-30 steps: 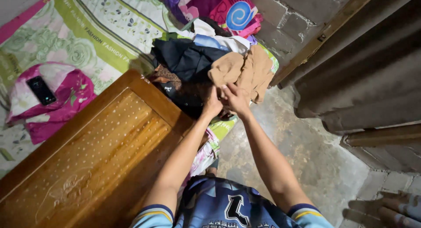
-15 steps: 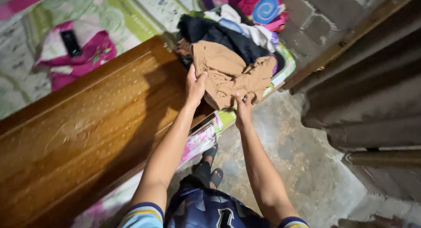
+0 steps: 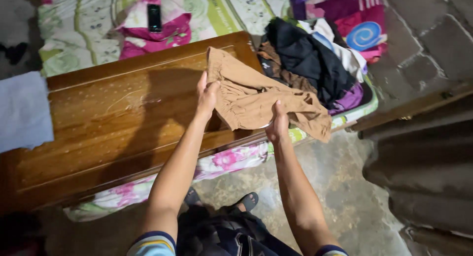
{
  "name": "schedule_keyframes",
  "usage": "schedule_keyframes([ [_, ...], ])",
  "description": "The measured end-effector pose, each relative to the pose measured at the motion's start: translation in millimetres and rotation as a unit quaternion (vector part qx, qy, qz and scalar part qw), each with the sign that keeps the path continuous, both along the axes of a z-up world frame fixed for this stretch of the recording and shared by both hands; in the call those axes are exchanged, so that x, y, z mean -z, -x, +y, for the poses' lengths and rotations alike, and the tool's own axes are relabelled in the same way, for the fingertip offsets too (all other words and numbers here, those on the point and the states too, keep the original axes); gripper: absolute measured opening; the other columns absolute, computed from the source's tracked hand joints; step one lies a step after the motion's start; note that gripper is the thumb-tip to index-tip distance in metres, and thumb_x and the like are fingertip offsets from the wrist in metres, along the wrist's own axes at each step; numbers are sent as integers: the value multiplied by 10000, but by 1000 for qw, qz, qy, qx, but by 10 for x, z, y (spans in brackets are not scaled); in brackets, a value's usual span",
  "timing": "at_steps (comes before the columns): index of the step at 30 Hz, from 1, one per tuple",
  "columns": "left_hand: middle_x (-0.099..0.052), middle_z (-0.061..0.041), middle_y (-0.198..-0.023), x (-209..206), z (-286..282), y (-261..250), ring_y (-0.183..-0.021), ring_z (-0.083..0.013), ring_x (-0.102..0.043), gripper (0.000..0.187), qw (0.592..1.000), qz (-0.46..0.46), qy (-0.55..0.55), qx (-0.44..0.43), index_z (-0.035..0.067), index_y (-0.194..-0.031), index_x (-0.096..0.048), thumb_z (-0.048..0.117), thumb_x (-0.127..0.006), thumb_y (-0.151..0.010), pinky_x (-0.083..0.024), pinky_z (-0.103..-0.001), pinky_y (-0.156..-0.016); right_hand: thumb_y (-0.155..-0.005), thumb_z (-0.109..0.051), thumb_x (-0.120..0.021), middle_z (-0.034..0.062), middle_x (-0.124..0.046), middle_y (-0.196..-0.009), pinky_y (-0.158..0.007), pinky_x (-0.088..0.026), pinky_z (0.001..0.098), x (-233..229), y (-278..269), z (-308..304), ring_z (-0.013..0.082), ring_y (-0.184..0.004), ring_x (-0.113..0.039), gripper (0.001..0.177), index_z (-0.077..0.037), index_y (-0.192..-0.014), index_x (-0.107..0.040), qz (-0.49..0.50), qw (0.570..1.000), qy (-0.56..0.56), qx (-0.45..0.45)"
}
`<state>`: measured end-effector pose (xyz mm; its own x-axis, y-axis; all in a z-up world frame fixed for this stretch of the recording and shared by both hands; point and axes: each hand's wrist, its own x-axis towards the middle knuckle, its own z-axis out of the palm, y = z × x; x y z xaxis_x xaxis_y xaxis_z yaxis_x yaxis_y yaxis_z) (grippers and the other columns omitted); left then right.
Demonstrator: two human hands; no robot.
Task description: Folding trousers on a wooden chest in a bedroom environment.
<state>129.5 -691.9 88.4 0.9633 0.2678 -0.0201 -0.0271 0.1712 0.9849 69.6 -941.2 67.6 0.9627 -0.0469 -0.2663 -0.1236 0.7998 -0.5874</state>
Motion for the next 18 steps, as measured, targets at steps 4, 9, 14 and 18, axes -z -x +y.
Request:
schedule_keyframes([
  [4, -495, -161, -1488, 87, 777, 234, -1298, -213, -514, 781, 999, -2, 2, -39, 20, -1586, -285, 224, -660, -932, -422, -344, -1097, -1031, -221, -559, 36, -686, -1236, -1006, -549, 350, 168, -231, 525, 183, -1152, -655, 320, -83, -1320, -571, -15, 999, 29, 8],
  [9, -599, -132, -1390, -41, 1940, 617, -1232, -200, -570, 700, 996, -19, 9, -83, 0, -1558, -357, 167, -636, -939, -451, -332, -1060, -1082, -271, -530, -44, -477, -673, -467, -332, 291, -313, -145, 1616, 99, -554, -426, 216, -135, -914, -526, -40, 982, 172, -69],
  [14, -644, -128, -1325, -89, 3036, 940, -1158, -203, -590, 637, 990, 11, -58, -129, -12, -1529, -425, 139, -625, -944, -472, -326, -1003, -1098, -258, -534, -20, -640, -958, -714, -507, 261, -262, -67, 2738, 89, -856, -610, 189, -94, -1146, -613, -59, 988, 82, -120],
  [18, -658, -143, -1339, 221, 3724, 1093, -1187, -223, -609, 641, 975, 57, -121, -178, 7, -1527, -441, 148, -634, -932, -472, -328, -1020, -1053, -349, -512, 35, -694, -1034, -668, -551, 312, -90, 44, 3319, 158, -881, -681, 334, -90, -1238, -615, 26, 977, 94, -191],
])
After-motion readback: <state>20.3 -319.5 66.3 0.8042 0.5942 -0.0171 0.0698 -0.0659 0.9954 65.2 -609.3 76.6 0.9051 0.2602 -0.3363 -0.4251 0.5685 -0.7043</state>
